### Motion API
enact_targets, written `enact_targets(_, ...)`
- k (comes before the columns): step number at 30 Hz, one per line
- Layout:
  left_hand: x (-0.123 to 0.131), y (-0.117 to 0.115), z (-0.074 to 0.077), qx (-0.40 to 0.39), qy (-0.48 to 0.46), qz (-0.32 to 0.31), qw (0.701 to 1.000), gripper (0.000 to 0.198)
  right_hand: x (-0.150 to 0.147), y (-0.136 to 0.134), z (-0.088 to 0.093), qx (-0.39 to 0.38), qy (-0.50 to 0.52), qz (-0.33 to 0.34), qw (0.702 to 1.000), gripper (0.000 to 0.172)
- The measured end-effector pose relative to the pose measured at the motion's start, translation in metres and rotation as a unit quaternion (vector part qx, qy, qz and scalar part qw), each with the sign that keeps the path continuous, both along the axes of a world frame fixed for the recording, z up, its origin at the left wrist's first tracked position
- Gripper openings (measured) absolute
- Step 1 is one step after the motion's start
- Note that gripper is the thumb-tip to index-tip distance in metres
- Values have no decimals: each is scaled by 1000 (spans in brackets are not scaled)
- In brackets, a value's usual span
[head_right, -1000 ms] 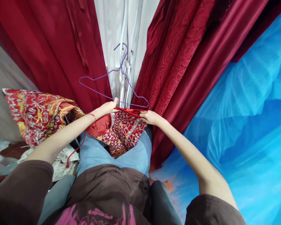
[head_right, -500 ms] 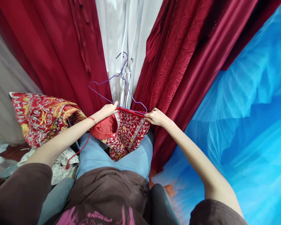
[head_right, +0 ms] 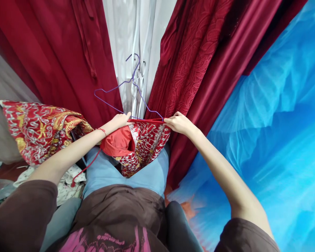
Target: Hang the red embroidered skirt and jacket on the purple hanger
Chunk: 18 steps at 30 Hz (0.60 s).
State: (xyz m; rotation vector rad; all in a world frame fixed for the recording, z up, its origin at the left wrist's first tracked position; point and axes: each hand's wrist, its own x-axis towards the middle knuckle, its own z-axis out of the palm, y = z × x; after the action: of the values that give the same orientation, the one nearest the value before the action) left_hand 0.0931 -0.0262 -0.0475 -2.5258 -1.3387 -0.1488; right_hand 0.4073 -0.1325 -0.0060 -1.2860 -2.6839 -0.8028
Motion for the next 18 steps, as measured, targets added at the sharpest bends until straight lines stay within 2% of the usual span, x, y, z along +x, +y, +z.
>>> enact_targets(7, -4, 0, 0, 10, 15, 1, 1000, 55, -21, 22, 17, 42, 27, -35, 998, 33)
enact_targets(10, 0, 0, -1, 0, 3, -8, 1000, 58, -39, 33, 28, 70, 99, -36, 992, 33)
enact_targets(13, 5, 2, -2, -14, -20, -13, 1000, 64, -64, 48, 34, 82, 215, 9, 973, 32)
enact_targets(15, 8, 3, -2, -21, -33, -13, 999, 65, -82, 59, 33, 66, 285, 47, 955, 30)
enact_targets(18, 11, 5, -2, -29, -41, -12, 999, 59, -105, 73, 25, -10, 343, 76, 936, 30)
